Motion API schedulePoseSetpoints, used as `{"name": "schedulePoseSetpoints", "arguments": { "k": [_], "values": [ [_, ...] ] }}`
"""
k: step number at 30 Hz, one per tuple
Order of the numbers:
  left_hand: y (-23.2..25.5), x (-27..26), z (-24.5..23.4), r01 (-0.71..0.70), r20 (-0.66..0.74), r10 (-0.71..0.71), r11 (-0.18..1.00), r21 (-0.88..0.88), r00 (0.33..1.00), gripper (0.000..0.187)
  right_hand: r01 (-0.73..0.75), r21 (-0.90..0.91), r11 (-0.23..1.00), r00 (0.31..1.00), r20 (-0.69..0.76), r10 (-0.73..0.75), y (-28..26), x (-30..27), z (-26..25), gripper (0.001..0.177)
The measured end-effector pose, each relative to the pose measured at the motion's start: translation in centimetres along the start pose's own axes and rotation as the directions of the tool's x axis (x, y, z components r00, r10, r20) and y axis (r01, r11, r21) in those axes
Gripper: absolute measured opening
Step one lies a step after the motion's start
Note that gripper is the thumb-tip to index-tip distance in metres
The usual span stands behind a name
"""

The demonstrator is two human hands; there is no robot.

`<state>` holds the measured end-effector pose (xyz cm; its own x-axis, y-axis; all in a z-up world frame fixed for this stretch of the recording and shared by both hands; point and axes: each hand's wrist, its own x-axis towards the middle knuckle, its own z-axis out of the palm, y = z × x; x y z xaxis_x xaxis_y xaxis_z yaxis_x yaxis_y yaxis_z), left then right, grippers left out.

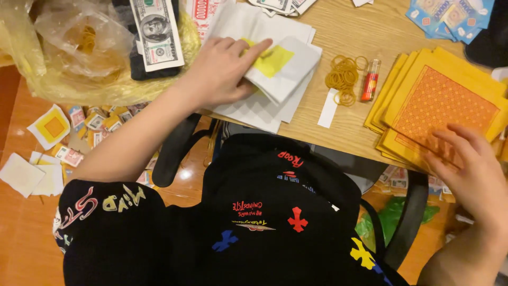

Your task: Sorting and bundling ritual paper money and fake currency on a desk

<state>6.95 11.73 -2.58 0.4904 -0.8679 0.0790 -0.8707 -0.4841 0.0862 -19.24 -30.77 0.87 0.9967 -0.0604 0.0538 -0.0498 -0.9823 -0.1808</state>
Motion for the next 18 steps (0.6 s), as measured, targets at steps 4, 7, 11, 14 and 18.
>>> {"name": "schedulePoseSetpoints", "arguments": {
  "k": [4, 7, 11, 14, 18],
  "values": [
    [-0.8, 1.0, 0.0, 0.085, -0.114, -0.088, 0.996, -0.029, 0.990, 0.084, 0.065, 0.013, 0.998, 0.987, 0.149, -0.067, 0.1, 1.2, 0.7, 0.057],
    [-0.8, 1.4, -0.8, 0.143, -0.012, -0.146, 0.980, -0.140, 0.989, 0.078, 0.088, -0.077, 0.993, 0.974, 0.213, -0.070, -0.6, 1.8, 0.6, 0.070],
    [-0.2, 1.5, -4.8, 0.290, 0.256, -0.216, 0.908, -0.303, 0.942, 0.060, -0.003, -0.166, 0.986, 0.944, 0.324, 0.057, -3.3, 3.0, -1.3, 0.065],
    [-0.9, 1.4, -4.1, 0.378, 0.264, -0.308, 0.884, -0.277, 0.914, 0.058, 0.050, -0.245, 0.968, 0.964, 0.264, 0.017, -2.8, 3.3, -0.7, 0.065],
    [-1.6, 1.3, -4.0, 0.374, 0.200, -0.320, 0.852, -0.368, 0.926, 0.040, 0.034, -0.248, 0.968, 0.952, 0.302, 0.044, -2.5, 3.9, -0.5, 0.067]
  ]
}}
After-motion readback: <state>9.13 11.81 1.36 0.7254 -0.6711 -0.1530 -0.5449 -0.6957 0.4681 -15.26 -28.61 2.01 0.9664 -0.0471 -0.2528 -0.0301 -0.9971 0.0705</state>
